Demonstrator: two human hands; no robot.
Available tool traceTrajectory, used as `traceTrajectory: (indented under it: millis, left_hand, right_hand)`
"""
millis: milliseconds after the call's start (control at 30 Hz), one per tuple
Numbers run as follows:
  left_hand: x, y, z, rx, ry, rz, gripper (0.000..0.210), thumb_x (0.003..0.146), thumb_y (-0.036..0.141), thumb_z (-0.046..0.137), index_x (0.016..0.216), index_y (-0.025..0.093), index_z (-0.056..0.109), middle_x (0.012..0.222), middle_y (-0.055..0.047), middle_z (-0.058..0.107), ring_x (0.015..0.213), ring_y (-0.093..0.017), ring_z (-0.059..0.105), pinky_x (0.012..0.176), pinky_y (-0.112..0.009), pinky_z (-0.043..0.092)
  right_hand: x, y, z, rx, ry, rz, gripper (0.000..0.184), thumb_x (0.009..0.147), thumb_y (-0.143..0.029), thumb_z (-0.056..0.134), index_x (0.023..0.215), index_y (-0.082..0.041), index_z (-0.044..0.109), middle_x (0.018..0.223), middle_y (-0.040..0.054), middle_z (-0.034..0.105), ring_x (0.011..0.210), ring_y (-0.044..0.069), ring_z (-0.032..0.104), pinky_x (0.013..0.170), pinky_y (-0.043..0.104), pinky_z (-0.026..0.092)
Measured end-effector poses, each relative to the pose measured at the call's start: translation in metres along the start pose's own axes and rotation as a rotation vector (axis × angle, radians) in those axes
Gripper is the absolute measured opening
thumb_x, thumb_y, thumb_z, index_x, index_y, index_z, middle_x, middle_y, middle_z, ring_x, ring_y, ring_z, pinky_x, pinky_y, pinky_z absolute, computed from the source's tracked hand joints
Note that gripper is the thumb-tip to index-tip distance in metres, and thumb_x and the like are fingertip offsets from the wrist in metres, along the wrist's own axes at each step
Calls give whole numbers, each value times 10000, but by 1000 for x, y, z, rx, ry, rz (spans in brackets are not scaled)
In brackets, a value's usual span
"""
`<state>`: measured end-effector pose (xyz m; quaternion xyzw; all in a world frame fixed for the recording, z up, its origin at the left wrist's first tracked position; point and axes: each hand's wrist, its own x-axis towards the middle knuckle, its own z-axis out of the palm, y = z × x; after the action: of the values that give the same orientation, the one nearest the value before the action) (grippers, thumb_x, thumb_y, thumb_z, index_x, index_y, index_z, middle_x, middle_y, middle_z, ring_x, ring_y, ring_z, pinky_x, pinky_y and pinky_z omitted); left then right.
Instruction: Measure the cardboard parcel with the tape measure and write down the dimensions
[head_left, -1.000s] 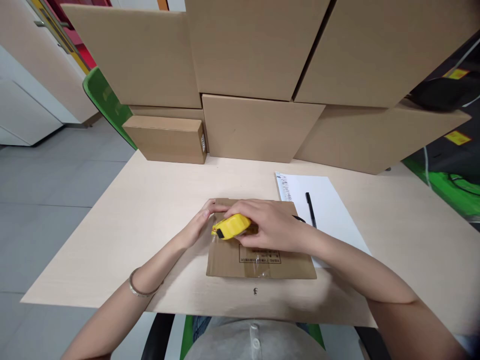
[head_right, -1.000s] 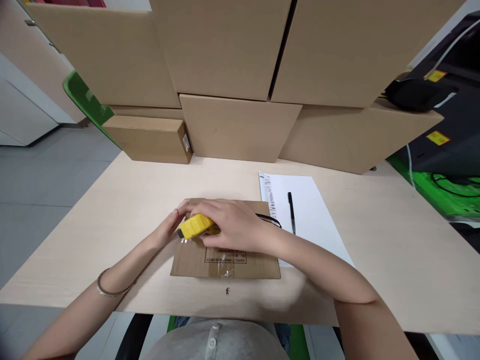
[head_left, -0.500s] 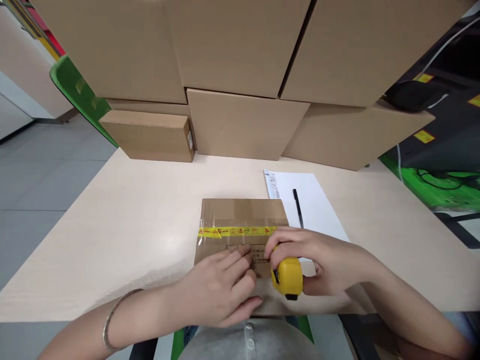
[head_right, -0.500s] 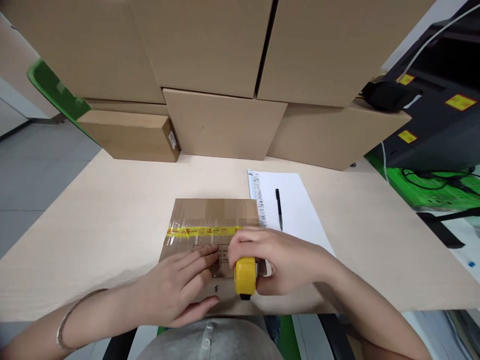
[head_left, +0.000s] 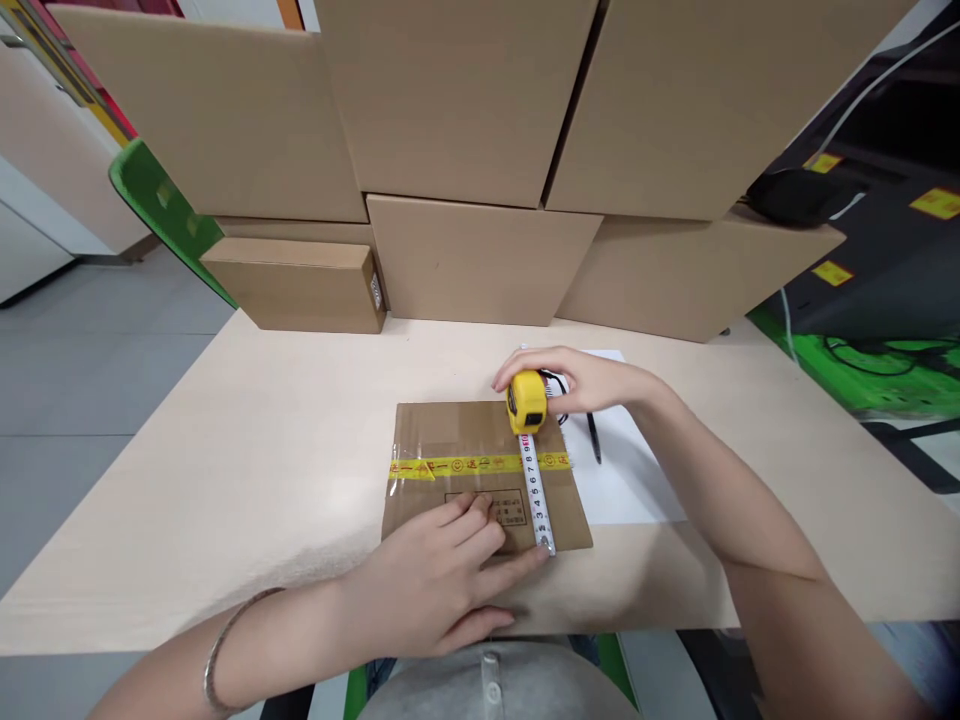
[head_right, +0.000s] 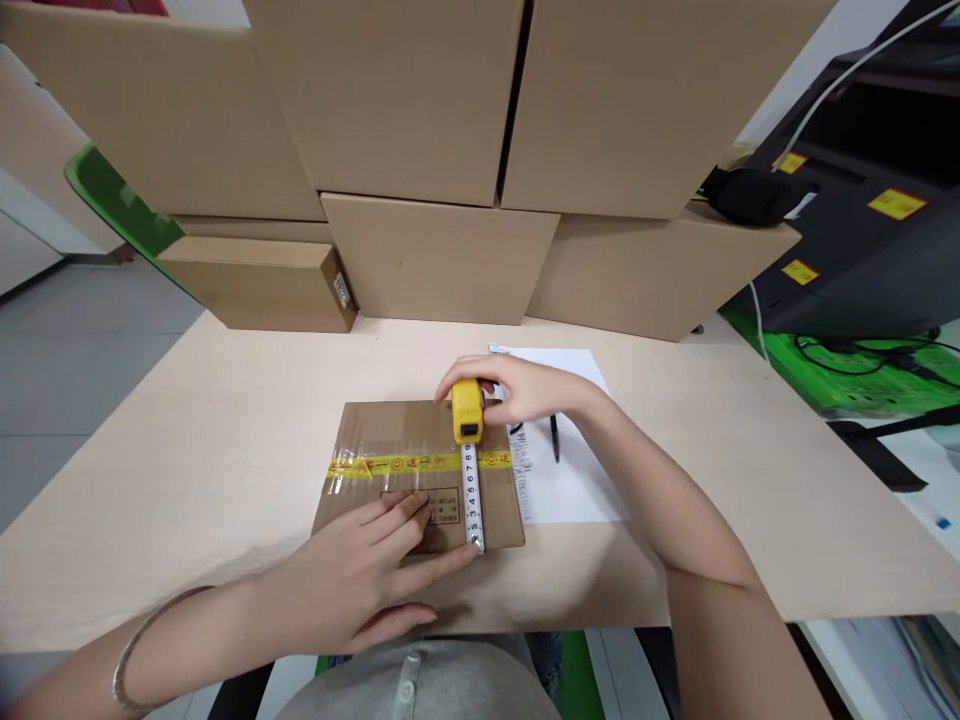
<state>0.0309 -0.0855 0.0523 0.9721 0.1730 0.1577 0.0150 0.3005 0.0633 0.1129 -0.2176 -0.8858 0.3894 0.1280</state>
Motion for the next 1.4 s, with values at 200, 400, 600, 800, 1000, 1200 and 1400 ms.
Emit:
traceTrajectory:
  millis: [200, 400, 600, 800, 1000, 1200, 1400]
  left_hand:
    - [-1, -3, -3, -34, -20, 12, 568, 1052, 497, 479, 1540, 207, 503, 1044, -96, 674, 1082, -316, 638, 979, -459, 515]
    - [0, -5, -3, -52, -26, 15, 567, 1047, 487, 490, 1531, 194, 511, 1045, -97, 675, 1056, -305, 636, 979, -455, 514]
    - [-1, -5, -1, -52, -23, 13, 584, 1038, 493, 515, 1540, 195, 500, 1047, -100, 672, 1084, -302, 622, 975, -444, 506]
    - [1, -5, -4, -59, -16, 7, 559, 1049, 500, 494, 1522, 203, 525, 1047, -95, 675, 1065, -293, 631, 979, -444, 513]
    - [1, -5, -1, -9, 5, 20, 566, 1053, 520, 477, 1523, 205, 511, 1032, -94, 693, 1079, -299, 661, 994, -448, 536]
    - [4, 0, 0, 89, 173, 63, 343, 1049, 436, 507, 1183, 154, 650, 987, -127, 745, 1043, -290, 724, 945, -408, 602]
    - [-18, -24, -17, -206, 459, -214, 258, 1038, 325, 538, 1229, 166, 606, 1099, -119, 737, 1159, -253, 691, 955, -394, 629]
  right_hand:
    - [18, 36, -24, 10, 78, 105, 437, 790, -170, 625, 1216, -239, 695, 1267, 68, 712, 1105, 235, 648, 918, 370, 499]
    - [21, 51, -27, 71, 72, 131, 475, 737, -170, 625, 1202, -237, 698, 1235, 69, 707, 1052, 236, 633, 868, 362, 487]
    - [22, 54, -27, 100, 71, 130, 504, 702, -157, 613, 1190, -241, 705, 1190, 54, 706, 968, 213, 615, 809, 337, 473]
    - [22, 45, -28, 33, 73, 166, 444, 740, -172, 624, 1175, -222, 697, 1145, 60, 708, 947, 215, 616, 812, 343, 478]
    - [3, 1, -14, -54, 64, 68, 417, 765, -87, 625, 1157, -220, 673, 1199, 74, 704, 1077, 235, 647, 939, 381, 501]
    - [-33, -55, 47, -24, -56, 26, 362, 743, -48, 682, 1053, -234, 676, 1111, 61, 681, 979, 204, 669, 873, 338, 546]
    - [-85, -57, 70, 127, 207, 173, 442, 742, -64, 725, 1104, -294, 617, 1181, 61, 690, 1091, 241, 685, 899, 360, 562]
